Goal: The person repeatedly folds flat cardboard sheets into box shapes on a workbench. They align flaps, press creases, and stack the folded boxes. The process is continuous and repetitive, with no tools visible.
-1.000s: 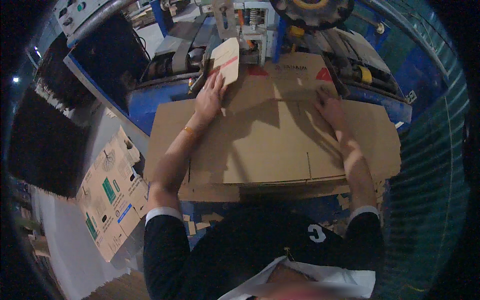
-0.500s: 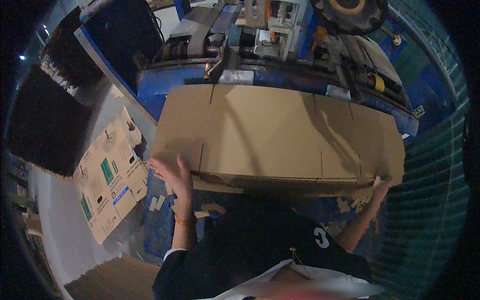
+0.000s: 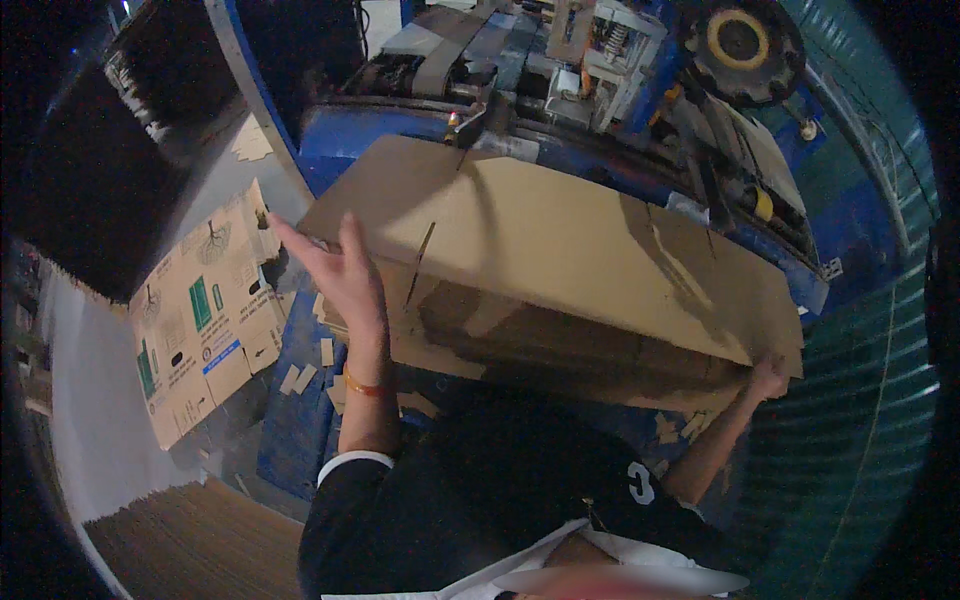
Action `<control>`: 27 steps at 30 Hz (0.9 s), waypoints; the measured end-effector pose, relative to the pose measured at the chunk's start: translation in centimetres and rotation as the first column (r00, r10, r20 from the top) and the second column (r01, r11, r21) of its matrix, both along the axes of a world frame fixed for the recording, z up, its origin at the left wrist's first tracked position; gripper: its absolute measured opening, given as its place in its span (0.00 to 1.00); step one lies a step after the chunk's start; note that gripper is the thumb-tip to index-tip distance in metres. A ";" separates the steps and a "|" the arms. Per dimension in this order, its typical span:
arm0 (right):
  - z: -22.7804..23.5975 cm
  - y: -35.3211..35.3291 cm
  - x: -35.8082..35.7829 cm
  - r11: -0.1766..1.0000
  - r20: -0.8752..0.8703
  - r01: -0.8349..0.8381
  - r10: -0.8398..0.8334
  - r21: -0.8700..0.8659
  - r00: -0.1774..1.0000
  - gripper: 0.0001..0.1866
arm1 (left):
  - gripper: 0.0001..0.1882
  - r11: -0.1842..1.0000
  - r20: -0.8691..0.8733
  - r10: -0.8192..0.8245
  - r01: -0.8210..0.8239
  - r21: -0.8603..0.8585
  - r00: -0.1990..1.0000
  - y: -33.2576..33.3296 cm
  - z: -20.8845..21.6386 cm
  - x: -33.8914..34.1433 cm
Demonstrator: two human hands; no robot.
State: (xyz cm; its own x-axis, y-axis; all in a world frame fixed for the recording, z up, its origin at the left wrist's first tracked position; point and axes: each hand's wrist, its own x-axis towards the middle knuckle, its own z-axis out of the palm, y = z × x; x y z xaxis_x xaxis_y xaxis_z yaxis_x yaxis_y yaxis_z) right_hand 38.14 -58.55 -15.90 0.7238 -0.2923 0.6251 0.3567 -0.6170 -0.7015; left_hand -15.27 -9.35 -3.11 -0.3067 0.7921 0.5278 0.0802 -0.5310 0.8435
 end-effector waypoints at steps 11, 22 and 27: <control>12.7 8.3 -15.2 0.707 0.340 -0.498 0.369 0.502 0.865 0.21 | 0.14 0.830 0.122 -0.458 0.472 -0.297 0.881 -1.3 -3.3 -2.3; 9.5 14.5 -27.4 0.005 -0.311 -0.624 0.864 -0.782 0.396 0.19 | 0.32 0.589 -0.902 -0.408 0.796 -0.144 0.139 -4.6 -3.0 0.6; 10.1 14.8 -27.1 -0.028 -0.322 -0.632 0.877 -0.774 0.356 0.17 | 0.30 0.578 -0.944 -0.316 0.771 -0.267 -0.090 -4.6 -1.7 1.4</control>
State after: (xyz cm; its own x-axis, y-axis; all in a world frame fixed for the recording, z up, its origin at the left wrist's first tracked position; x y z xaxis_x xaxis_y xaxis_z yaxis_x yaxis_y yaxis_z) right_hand 11.06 -43.77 -5.77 0.0119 0.9427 0.3335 0.9998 -0.0059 -0.0192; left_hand -13.83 -13.98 -4.78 0.9711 0.1578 0.1790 0.1152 -0.9669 0.2276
